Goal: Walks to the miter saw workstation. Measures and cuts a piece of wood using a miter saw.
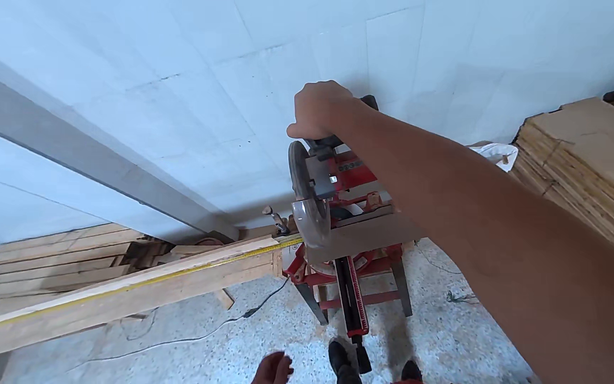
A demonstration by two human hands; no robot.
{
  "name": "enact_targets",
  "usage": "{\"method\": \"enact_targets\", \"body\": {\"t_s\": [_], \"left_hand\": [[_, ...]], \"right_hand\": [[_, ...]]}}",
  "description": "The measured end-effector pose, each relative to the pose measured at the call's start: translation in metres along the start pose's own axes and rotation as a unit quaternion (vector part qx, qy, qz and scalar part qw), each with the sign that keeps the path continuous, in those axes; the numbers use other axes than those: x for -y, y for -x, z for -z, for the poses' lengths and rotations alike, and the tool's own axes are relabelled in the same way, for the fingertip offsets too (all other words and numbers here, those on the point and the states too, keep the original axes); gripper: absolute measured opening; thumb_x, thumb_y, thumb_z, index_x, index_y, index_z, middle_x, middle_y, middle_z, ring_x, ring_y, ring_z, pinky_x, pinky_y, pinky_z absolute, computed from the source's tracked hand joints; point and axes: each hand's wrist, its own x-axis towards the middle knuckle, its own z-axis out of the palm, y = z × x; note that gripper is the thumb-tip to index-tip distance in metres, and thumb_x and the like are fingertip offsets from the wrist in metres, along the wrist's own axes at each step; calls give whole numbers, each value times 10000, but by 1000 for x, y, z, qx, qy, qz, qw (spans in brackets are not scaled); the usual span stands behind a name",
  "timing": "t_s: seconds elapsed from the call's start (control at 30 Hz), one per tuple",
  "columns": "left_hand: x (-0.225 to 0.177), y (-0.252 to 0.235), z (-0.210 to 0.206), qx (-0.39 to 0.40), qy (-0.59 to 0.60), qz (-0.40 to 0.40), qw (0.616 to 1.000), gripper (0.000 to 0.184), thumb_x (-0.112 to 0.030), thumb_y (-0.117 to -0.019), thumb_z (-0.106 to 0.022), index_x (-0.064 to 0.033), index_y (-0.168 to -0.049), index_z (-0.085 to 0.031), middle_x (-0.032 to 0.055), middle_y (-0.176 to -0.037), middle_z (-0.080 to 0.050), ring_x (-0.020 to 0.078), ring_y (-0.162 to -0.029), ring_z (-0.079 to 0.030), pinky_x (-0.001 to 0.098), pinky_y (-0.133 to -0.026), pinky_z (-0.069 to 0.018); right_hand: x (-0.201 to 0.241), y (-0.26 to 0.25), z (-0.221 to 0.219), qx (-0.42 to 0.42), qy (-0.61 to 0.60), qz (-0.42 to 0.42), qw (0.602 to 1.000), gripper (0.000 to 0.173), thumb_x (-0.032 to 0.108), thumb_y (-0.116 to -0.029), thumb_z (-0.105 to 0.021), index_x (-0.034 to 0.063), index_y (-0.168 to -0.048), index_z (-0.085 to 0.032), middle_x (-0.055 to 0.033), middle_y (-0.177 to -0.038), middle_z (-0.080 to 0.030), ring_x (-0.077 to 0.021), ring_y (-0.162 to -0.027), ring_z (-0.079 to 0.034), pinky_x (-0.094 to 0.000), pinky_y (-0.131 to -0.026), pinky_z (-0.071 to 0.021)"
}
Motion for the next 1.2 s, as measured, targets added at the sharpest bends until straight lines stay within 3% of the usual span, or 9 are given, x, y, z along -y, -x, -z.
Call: {"method": "enact_targets", "body": {"t_s": [0.1,0.2,0.3,0.37,0.5,0.83,1.1,1.2], "left_hand": [[-88,-17,3,-70,-109,-169,977,376,-299,-1011,-619,-8,-1244,-663,114,-974,-755,225,-845,-749,493,-799,-630],[-170,-45,-5,-143,-126,-305,933,392,-398,-978,-625,-59,-1158,-705,22,-861,-737,135,-747,-721,399,-689,-627],[-221,-66,-14,-168,-119,-365,908,385,-422,-965,-643,-89,-1150,-697,-29,-811,-694,77,-665,-667,328,-602,-597],[-238,-74,-18,-165,-128,-364,908,395,-447,-969,-659,-104,-1162,-687,-32,-819,-686,87,-656,-654,345,-597,-590],[-251,-85,-25,-142,-161,-331,919,444,-504,-976,-655,-112,-1180,-697,10,-823,-683,165,-677,-653,447,-631,-575],[-253,-87,-33,-190,-195,-381,884,405,-508,-958,-673,-110,-957,-742,-3,-703,-647,149,-603,-627,421,-566,-544],[-257,-81,-43,-196,-190,-354,894,310,-416,-919,-730,-113,-985,-731,-16,-713,-658,142,-594,-625,422,-553,-545],[-256,-80,-37,-183,-156,-344,908,350,-436,-925,-720,-130,-1094,-730,-50,-754,-674,87,-605,-628,358,-563,-559]], "right_hand": [[3,3,-1,4,-5,-12,1000,588,648,-950,-498,121,-739,-650,-119,-846,-653,-317,-854,-667,-551,-643,-492],[9,9,-1,9,1,-20,1000,603,653,-955,-484,124,-717,-645,-116,-814,-648,-313,-819,-664,-541,-619,-480],[9,13,-3,-2,3,-25,1000,624,670,-950,-474,118,-702,-627,-119,-805,-644,-313,-805,-663,-537,-614,-473],[8,11,-5,-11,3,-23,1000,622,673,-941,-474,117,-705,-621,-119,-806,-642,-312,-809,-663,-536,-620,-474],[7,9,-5,-10,-2,-24,1000,603,665,-946,-488,128,-715,-635,-108,-811,-644,-302,-812,-663,-535,-619,-481],[8,7,-6,-13,1,-23,1000,570,648,-934,-497,141,-708,-626,-91,-798,-633,-286,-798,-656,-517,-601,-467],[8,6,-5,-11,-5,-22,1000,578,653,-933,-492,143,-692,-614,-91,-788,-628,-289,-788,-652,-517,-596,-463],[8,6,-5,-8,-2,-23,1000,580,659,-931,-491,146,-693,-621,-89,-781,-631,-285,-782,-654,-518,-600,-465]]}}
